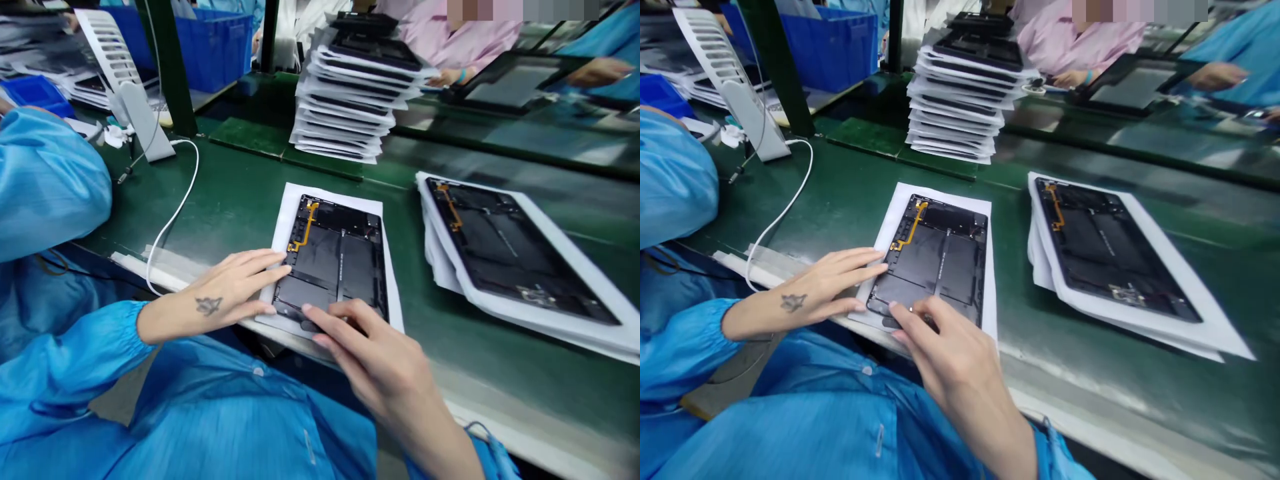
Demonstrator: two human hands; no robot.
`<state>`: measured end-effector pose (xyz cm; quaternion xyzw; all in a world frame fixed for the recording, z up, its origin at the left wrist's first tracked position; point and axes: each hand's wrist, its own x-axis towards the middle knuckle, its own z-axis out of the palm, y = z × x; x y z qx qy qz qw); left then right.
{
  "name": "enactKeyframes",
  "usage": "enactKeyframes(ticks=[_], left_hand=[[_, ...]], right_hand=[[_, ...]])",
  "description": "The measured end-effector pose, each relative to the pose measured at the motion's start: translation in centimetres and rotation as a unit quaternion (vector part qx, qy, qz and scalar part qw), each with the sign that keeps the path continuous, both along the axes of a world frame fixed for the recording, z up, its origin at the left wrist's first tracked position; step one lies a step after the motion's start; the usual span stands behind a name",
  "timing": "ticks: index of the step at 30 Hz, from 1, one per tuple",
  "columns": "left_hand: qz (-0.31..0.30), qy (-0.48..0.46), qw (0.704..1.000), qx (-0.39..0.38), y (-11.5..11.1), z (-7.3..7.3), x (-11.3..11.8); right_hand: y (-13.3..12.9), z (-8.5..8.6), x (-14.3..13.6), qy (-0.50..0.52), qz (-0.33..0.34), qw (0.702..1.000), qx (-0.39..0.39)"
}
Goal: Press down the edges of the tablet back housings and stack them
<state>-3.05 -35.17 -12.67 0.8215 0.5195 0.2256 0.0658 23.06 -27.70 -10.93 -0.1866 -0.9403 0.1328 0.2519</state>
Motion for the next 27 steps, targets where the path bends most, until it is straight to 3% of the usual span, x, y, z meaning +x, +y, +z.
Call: enactKeyframes(ticks=[3,10,27], left_hand=[[-0.026,-0.019,0.999,-0.038,0.3,-0.3,-0.2],[-0.017,-0.054,0.998,0.008,0.5,-0.8,0.7],[-0.02,-0.065,0.997,0.033,0.8,-1.2,1.3]], right_hand=[[0.2,-0.1,-0.7,-0.01,0.019,1.0,-0.011],[0.1,-1.0,-2.4,-0.029,-0.015,0.999,0.029],[0.2,-1.6,-2.7,-0.059,-0.004,0.994,0.088]])
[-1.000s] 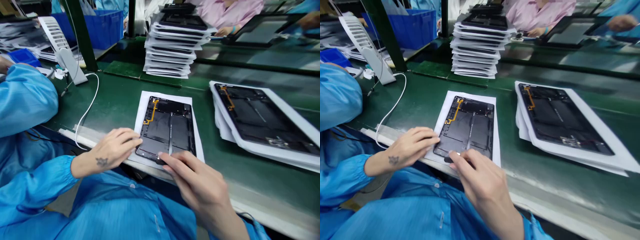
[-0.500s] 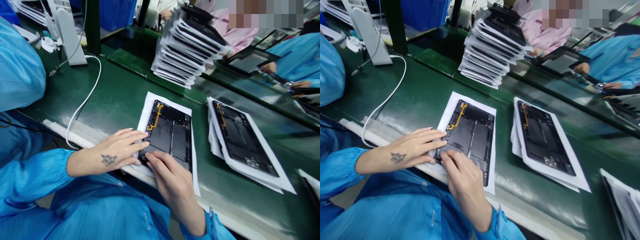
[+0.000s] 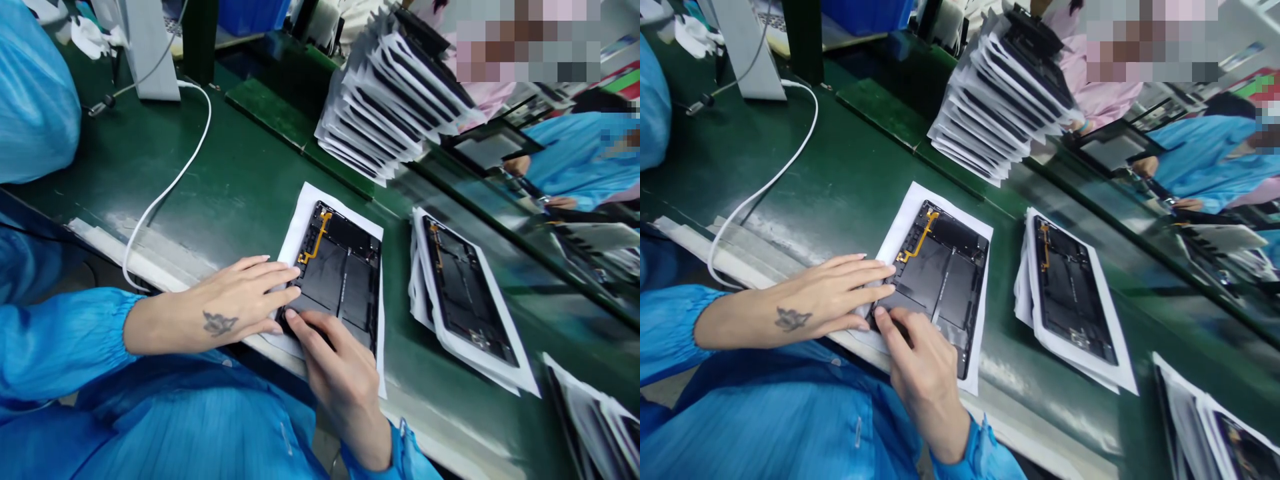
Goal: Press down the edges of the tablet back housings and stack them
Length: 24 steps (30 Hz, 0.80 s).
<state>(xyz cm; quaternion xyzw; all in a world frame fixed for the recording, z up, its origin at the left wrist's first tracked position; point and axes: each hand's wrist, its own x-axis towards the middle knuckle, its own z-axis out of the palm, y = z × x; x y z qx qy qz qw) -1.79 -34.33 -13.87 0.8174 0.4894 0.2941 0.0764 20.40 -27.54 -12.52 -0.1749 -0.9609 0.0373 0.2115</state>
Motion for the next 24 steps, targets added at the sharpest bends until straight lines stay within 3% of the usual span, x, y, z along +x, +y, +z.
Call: enactKeyframes(ticks=[15,24], left_hand=[[0.004,-0.009,1.0,0.011,0.0,-1.0,0.1],[0.01,0.006,1.0,0.003,0.0,-0.6,0.2]], right_hand=[[-0.2,-0.1,0.2,0.011,0.003,1.0,-0.024],[0.1,0.7,-0.1,-0.031,0.028,0.999,0.006]])
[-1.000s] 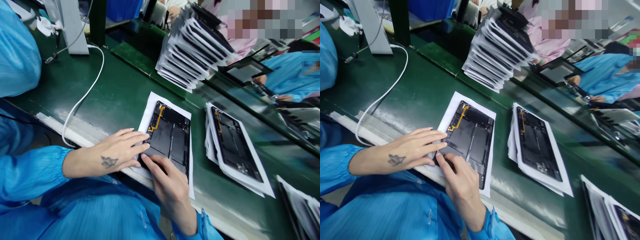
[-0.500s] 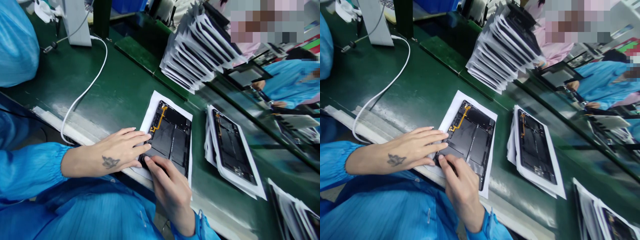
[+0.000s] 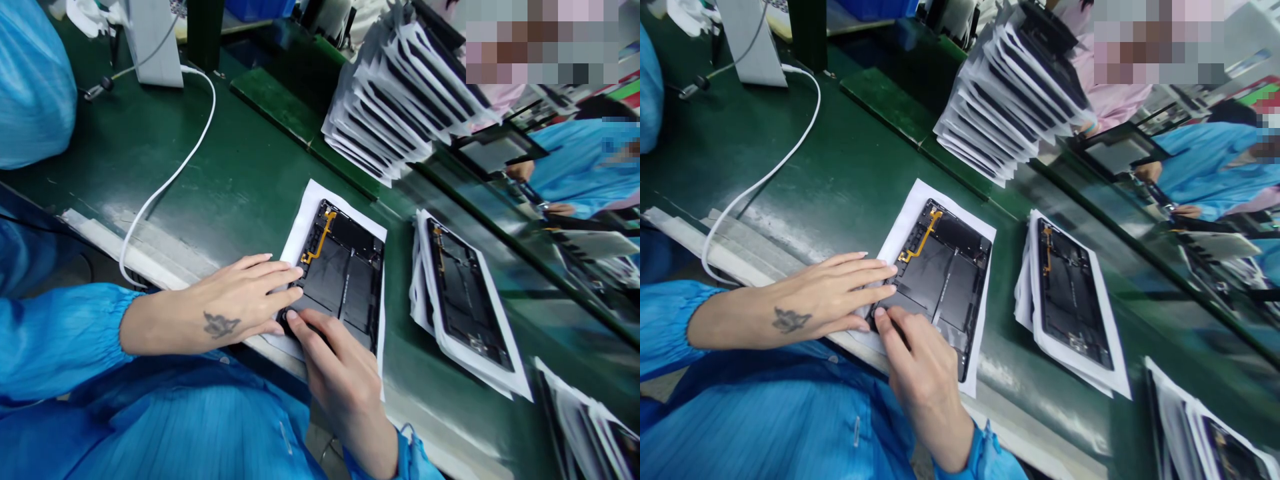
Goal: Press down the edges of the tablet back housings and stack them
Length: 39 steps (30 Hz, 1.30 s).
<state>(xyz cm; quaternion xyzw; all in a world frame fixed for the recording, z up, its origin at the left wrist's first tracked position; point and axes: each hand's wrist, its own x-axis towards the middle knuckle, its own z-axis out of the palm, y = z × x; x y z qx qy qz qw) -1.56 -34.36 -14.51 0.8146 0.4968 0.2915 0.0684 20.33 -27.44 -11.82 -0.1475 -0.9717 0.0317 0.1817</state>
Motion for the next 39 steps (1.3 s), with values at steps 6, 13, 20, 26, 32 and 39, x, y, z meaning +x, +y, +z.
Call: enactKeyframes(ticks=[6,13,20,26,32,39], left_hand=[[0.005,0.013,1.0,-0.008,-0.1,0.5,0.1],[-0.001,0.059,0.998,-0.013,0.2,0.4,-0.3],[-0.011,0.048,0.999,-0.018,-0.1,0.9,-0.7],[-0.009,0.039,0.999,-0.008,-0.2,0.1,-1.0],[-0.011,0.032,0.999,-0.004,-0.2,0.0,-0.9],[-0.013,0.047,0.998,-0.031,-0.1,0.8,-0.8]], right_hand=[[0.2,2.2,-0.8,-0.093,0.07,0.992,0.054],[1.5,2.9,-1.8,-0.103,0.113,0.981,0.121],[0.6,-0.1,0.2,0.029,-0.006,0.997,-0.072],[-0.7,-0.8,-0.1,0.048,-0.022,0.996,-0.073],[-0.4,-0.4,-0.2,0.02,-0.012,0.999,-0.044],[0.2,1.1,-1.0,-0.054,0.04,0.994,0.08]])
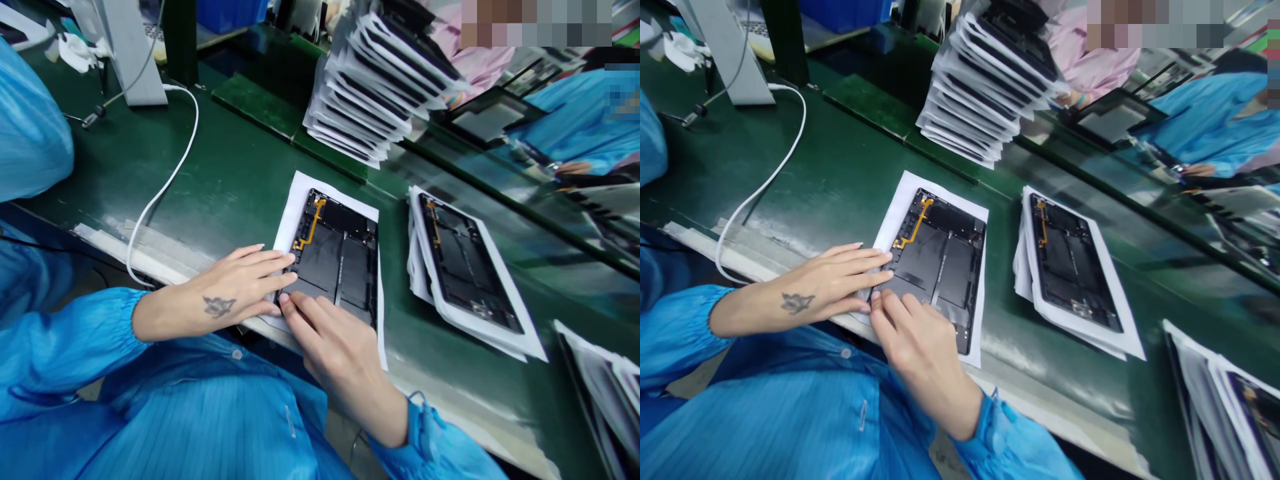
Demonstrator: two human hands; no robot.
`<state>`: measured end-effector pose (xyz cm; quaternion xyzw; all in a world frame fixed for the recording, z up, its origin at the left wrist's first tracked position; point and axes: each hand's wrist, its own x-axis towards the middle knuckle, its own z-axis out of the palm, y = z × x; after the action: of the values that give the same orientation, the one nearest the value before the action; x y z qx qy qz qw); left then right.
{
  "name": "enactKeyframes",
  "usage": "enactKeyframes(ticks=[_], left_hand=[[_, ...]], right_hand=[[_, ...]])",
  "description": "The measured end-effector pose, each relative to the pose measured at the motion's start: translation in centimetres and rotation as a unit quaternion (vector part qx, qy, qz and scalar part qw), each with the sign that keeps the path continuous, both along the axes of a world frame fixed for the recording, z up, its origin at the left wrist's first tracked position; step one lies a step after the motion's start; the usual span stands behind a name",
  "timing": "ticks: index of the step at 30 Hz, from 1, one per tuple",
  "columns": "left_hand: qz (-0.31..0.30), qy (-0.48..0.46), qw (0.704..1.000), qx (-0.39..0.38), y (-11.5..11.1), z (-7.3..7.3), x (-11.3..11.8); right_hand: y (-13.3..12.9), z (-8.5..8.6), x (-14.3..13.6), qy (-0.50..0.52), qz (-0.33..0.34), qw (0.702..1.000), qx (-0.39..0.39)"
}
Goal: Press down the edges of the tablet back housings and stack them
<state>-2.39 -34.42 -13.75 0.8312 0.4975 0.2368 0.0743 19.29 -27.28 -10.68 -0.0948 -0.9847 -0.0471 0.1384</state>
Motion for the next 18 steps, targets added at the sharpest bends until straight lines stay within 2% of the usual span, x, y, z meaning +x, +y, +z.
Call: enactKeyframes(ticks=[2,5,7,9,11,13,15,16,18], left_hand=[[0.006,0.002,1.0,0.003,-0.1,-0.2,-0.1],[0.017,0.009,1.0,0.006,-0.5,-0.4,-0.2],[0.027,0.008,0.999,0.017,-0.9,-0.5,-0.3],[0.035,-0.012,0.999,0.037,-1.3,-0.5,-0.5],[0.034,-0.039,0.997,0.053,-1.7,-0.5,-0.6],[0.027,-0.059,0.996,0.067,-1.9,-0.4,-0.7],[0.016,-0.056,0.995,0.084,-2.0,-0.3,-0.5],[0.011,-0.044,0.995,0.092,-2.1,-0.3,-0.3],[0.007,-0.015,0.994,0.107,-2.1,-0.2,0.0]], right_hand=[[0.6,0.4,-0.3,-0.023,0.023,0.999,0.0],[1.4,0.6,0.1,-0.009,0.033,0.997,-0.068],[1.4,0.5,0.7,0.048,0.007,0.995,-0.092],[0.5,0.2,1.5,0.145,-0.046,0.984,-0.091],[-0.8,-0.4,2.1,0.269,-0.127,0.947,-0.125],[-2.1,-0.9,2.5,0.381,-0.193,0.875,-0.23],[-2.9,-1.2,2.5,0.436,-0.204,0.809,-0.337],[-3.1,-1.2,2.5,0.434,-0.191,0.802,-0.364],[-3.0,-1.1,2.4,0.399,-0.155,0.83,-0.357]])
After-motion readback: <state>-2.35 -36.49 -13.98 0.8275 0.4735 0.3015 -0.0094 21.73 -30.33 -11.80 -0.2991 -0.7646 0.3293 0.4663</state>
